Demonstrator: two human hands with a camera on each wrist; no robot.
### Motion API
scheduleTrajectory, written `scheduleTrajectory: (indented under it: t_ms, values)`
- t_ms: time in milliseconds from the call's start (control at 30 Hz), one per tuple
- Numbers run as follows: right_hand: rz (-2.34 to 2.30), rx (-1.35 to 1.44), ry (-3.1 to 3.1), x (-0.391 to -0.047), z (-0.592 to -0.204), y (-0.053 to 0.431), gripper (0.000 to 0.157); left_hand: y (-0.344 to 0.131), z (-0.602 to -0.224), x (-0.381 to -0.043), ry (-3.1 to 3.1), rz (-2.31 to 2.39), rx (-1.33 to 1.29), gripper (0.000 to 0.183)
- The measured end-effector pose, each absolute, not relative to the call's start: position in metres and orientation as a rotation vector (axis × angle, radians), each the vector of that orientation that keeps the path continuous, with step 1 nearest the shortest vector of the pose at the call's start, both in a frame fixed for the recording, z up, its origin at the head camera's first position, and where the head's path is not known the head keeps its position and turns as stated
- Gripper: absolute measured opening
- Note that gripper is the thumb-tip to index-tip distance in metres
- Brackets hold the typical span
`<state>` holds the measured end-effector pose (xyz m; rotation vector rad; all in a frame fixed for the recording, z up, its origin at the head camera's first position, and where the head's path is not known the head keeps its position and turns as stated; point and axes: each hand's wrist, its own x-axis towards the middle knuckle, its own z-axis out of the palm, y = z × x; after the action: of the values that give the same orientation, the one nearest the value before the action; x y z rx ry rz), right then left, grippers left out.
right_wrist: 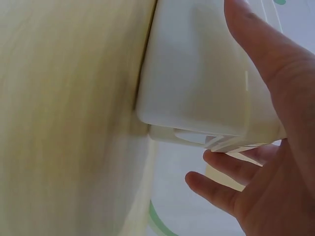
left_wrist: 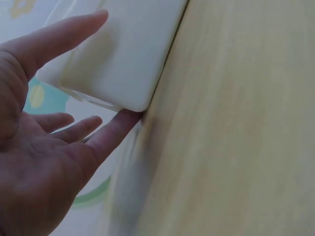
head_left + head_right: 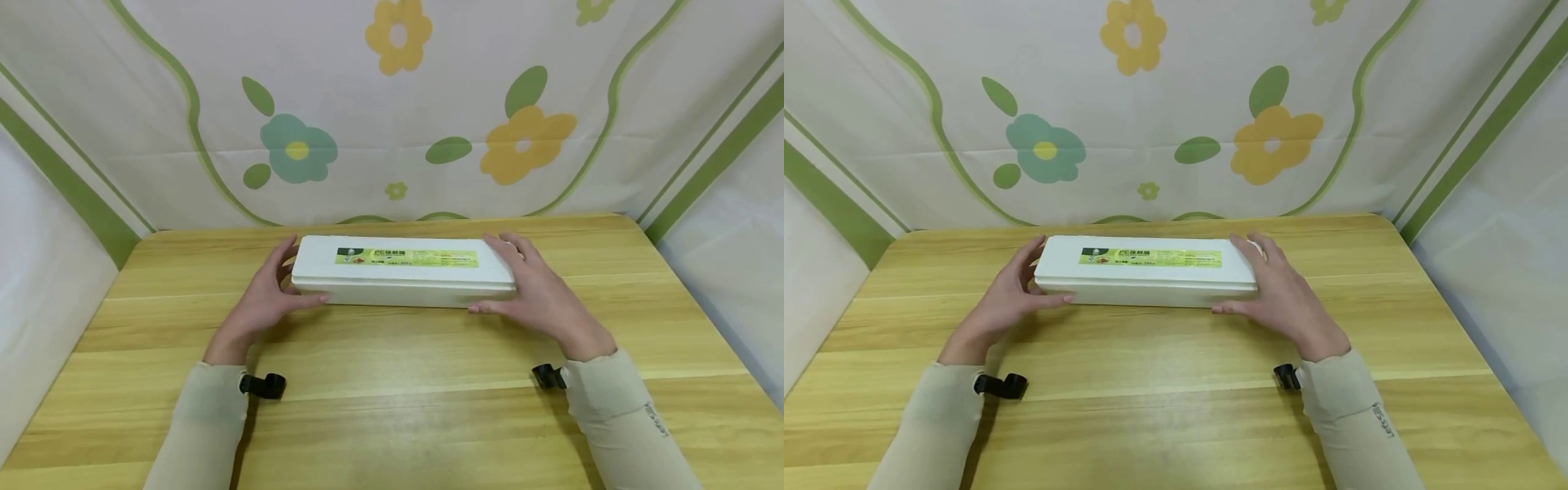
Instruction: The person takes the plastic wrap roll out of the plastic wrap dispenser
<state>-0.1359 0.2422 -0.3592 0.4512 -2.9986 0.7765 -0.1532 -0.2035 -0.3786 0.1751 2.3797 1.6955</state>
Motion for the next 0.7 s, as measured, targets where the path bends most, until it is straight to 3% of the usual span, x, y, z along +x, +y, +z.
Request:
scheduleTrajectory:
  t_ms: [367,700]
  values:
    - [0.862,0.512,-2.884,-0.139,-0.367,0.242,0.104,-0.213,-0.395,-0.162,2.26,1.817,0.134,0.116]
    - [0.903,0.529,-2.84,-0.141,-0.371,0.24,0.101,-0.218,-0.403,-0.166,2.233,1.808,0.162,0.1]
